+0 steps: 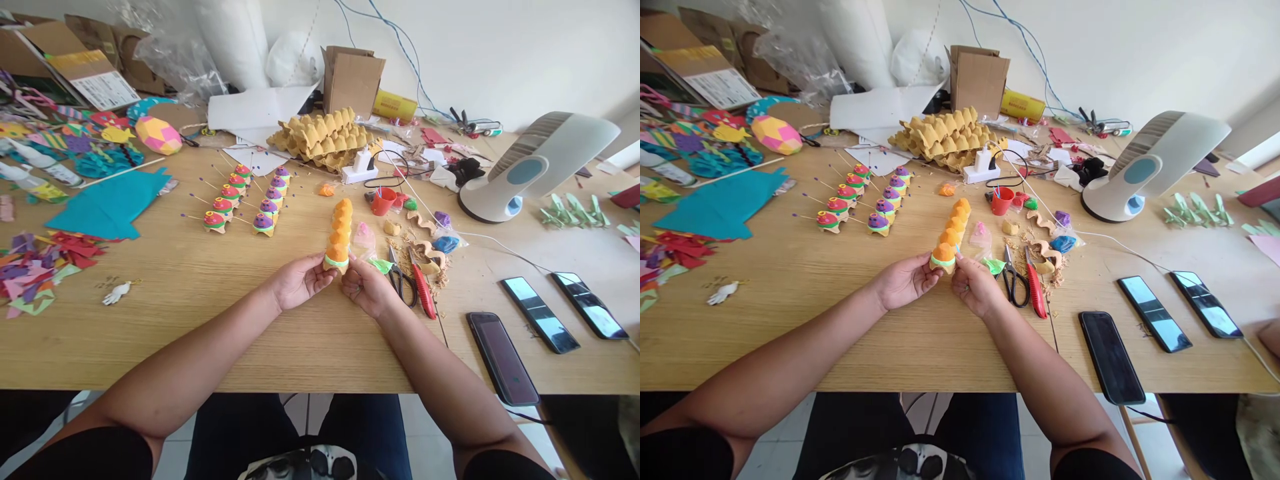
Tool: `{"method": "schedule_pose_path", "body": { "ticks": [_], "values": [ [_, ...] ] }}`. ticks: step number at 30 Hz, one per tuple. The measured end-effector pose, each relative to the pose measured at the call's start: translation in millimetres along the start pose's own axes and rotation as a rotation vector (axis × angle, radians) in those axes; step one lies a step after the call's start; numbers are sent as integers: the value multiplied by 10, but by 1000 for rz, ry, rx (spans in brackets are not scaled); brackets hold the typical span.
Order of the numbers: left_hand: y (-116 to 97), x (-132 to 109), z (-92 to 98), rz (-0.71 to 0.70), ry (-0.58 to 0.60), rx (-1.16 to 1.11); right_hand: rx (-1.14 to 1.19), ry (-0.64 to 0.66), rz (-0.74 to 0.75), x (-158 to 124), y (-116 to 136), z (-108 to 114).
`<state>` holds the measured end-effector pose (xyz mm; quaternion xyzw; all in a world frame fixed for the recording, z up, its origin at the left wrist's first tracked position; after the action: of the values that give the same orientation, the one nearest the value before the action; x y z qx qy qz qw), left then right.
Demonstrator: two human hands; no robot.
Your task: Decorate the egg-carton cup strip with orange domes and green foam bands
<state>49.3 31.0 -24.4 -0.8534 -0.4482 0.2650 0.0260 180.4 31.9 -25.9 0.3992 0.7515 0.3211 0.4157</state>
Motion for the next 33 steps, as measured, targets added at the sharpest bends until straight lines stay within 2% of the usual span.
{"method": "schedule_pose_path", "body": {
  "ticks": [11,25,29,33],
  "values": [
    [-2,35,54,1,-23,0,-1,-3,11,17,-23,8],
    [17,24,22,21,-35,-11,1,5,-17,2,-19,2],
    [3,18,16,-3,-5,-14,1,9,15,-21,9,-18],
    [-17,5,0,-45,84,14,8,12,25,-25,5,-44]
  ]
}}
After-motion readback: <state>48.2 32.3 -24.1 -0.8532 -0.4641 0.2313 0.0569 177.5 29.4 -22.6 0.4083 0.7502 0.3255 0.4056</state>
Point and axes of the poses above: each hand's wrist, its own x-axis towards the middle knuckle, its own z-axis out of the back of the hand, y = z × x, the point moved 6 cm from there along x, towards the middle knuckle, and after that the axes turned 12 degrees about -x, right-handed, at the moved point
